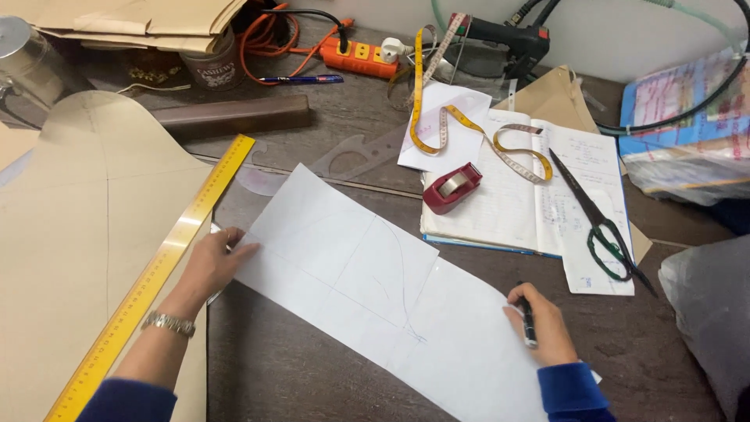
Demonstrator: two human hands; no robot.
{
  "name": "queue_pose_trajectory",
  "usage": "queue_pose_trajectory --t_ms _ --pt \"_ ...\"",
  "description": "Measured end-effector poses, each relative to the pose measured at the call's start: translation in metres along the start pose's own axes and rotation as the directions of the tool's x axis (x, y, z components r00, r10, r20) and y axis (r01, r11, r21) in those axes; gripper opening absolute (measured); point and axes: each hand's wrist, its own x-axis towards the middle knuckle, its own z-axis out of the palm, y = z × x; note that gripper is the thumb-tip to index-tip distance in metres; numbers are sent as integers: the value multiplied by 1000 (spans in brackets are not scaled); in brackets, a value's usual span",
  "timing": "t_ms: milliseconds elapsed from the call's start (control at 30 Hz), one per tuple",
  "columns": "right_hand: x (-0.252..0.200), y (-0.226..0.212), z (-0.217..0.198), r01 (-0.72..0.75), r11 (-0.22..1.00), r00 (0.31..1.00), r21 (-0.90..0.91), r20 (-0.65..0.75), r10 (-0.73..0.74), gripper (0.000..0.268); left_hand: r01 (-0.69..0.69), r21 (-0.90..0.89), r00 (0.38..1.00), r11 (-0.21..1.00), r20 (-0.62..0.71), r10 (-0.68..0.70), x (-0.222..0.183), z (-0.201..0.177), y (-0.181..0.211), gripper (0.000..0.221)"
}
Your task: The person is drafting a garment pattern by drawing precise lines with a ruler and pen on paper, then cutting out the shape with scissors.
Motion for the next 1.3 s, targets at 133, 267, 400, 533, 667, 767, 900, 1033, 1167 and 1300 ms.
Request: queue_pose_trajectory --t_ms 133,267,400,533,667,767,900,1033,1167,1300 --pt "-7 1 -24 -110 992 994 -55 -11 109 12 79 -94 987 992 146 -64 -40 6 -2 55" --pt "-2 15 -37 40 994 994 -104 -95 -50 7 78 -119 969 990 242 -47 -66 25 -14 27" --pt "14 7 -38 66 981 978 -182 -183 -99 16 63 -246 975 967 224 -7 -68 39 -27 24" --pt "45 -30 -24 -122 974 971 -189 -228 78 16 141 -408 972 902 232 -47 -68 45 -32 24" --pt "76 -55 -20 -141 975 979 -174 -171 111 20 115 -407 974 906 226 -21 -65 48 -38 22" --pt "98 -59 -28 -102 965 982 -243 -177 59 15 147 -370 975 918 213 -70 -67 48 -36 25" --pt "125 -49 -54 -133 929 984 -344 -156 84 28 162 -384 978 909 186 -95 -61 53 -42 26" --pt "146 -31 -80 -183 925 983 -332 -76 168 27 198 -463 973 864 198 -117 -63 54 -37 23" --pt "170 4 -78 -76 952 997 -298 10 82 29 180 -446 974 877 203 -97 -60 54 -39 24" --pt "176 8 -69 55 959 994 -278 103 -28 24 183 -439 976 880 190 -108 -57 58 -43 24"
